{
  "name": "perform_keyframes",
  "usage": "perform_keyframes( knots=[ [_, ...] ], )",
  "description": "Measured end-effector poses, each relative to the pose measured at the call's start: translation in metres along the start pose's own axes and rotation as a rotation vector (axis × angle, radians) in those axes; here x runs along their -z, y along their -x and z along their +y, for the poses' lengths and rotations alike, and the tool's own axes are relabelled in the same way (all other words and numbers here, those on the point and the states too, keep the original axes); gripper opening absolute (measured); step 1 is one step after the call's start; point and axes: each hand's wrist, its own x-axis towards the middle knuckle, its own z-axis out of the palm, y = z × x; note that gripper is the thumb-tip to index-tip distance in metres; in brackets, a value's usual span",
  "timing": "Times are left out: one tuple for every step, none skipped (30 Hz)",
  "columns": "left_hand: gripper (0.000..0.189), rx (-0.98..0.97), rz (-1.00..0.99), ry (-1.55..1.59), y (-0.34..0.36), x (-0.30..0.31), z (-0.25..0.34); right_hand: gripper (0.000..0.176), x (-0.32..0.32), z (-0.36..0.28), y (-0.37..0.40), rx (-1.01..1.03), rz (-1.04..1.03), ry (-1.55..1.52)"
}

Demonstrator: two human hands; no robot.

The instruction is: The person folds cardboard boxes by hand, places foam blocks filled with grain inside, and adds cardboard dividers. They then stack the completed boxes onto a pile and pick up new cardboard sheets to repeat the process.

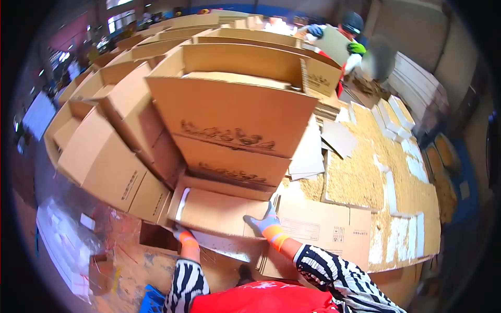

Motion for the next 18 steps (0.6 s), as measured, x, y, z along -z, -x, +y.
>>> perform_keyframes(
  knots=[
    [0.049,0.244,-0.327,0.407,0.001,0.015,0.005,0.116,-0.004,0.008,0.0,0.07,-0.004,0.032],
    [0.053,0.446,-0.147,0.269,0.043,0.013,0.044,0.118,0.003,-0.011,0.016,0.096,-0.006,0.041],
    [0.055,0.336,-0.146,0.165,0.076,0.007,0.071,0.117,0.005,-0.011,0.018,0.146,0.003,0.015],
    [0.058,0.304,-0.201,0.132,0.086,0.009,0.087,0.116,0.004,-0.009,0.02,0.169,0.041,0.035],
    [0.059,0.206,-0.106,0.313,0.096,0.006,0.109,0.115,0.003,-0.007,0.02,0.196,0.079,0.053],
    [0.061,0.104,-0.012,0.495,0.102,0.002,0.126,0.113,0.01,-0.007,0.016,0.25,0.092,-0.057],
    [0.053,-0.534,-0.23,-0.149,0.086,0.026,0.124,0.111,0.022,-0.006,0.01,0.303,0.102,-0.167],
    [0.051,-0.624,-0.186,-0.211,0.132,-0.009,0.171,0.109,0.035,-0.006,0.004,0.354,0.108,-0.278],
    [0.05,-0.737,-0.223,-0.372,0.175,-0.043,0.215,0.104,0.057,-0.022,0.003,0.386,0.194,-0.31],
    [0.05,-0.845,-0.253,-0.534,0.201,-0.074,0.242,0.103,0.077,-0.024,-0.01,0.395,0.24,-0.166],
    [0.058,-0.858,-0.381,-0.449,0.199,-0.097,0.253,0.106,0.084,-0.015,-0.025,0.408,0.259,-0.082],
    [0.065,-0.887,-0.454,-0.607,0.191,-0.117,0.262,0.108,0.088,-0.01,-0.044,0.388,0.188,-0.029],
    [0.071,-0.877,-0.581,-0.681,0.173,-0.136,0.266,0.111,0.088,-0.005,-0.06,0.374,0.119,0.023],
    [0.08,-0.861,-0.581,-0.701,0.149,-0.15,0.256,0.113,0.083,0.002,-0.073,0.366,0.066,0.032],
    [0.09,-0.87,-0.599,-0.907,0.104,-0.156,0.248,0.115,0.077,0.007,-0.088,0.362,0.012,0.044],
    [0.101,-0.81,-0.583,-0.967,0.089,-0.17,0.246,0.117,0.075,0.009,-0.097,0.357,-0.045,0.06],
    [0.106,-0.793,-0.564,-0.88,0.052,-0.18,0.224,0.117,0.075,0.007,-0.103,0.307,-0.107,0.13],
    [0.108,-0.79,-0.57,-0.867,0.041,-0.19,0.217,0.117,0.074,0.006,-0.108,0.26,-0.169,0.206]
  ],
)
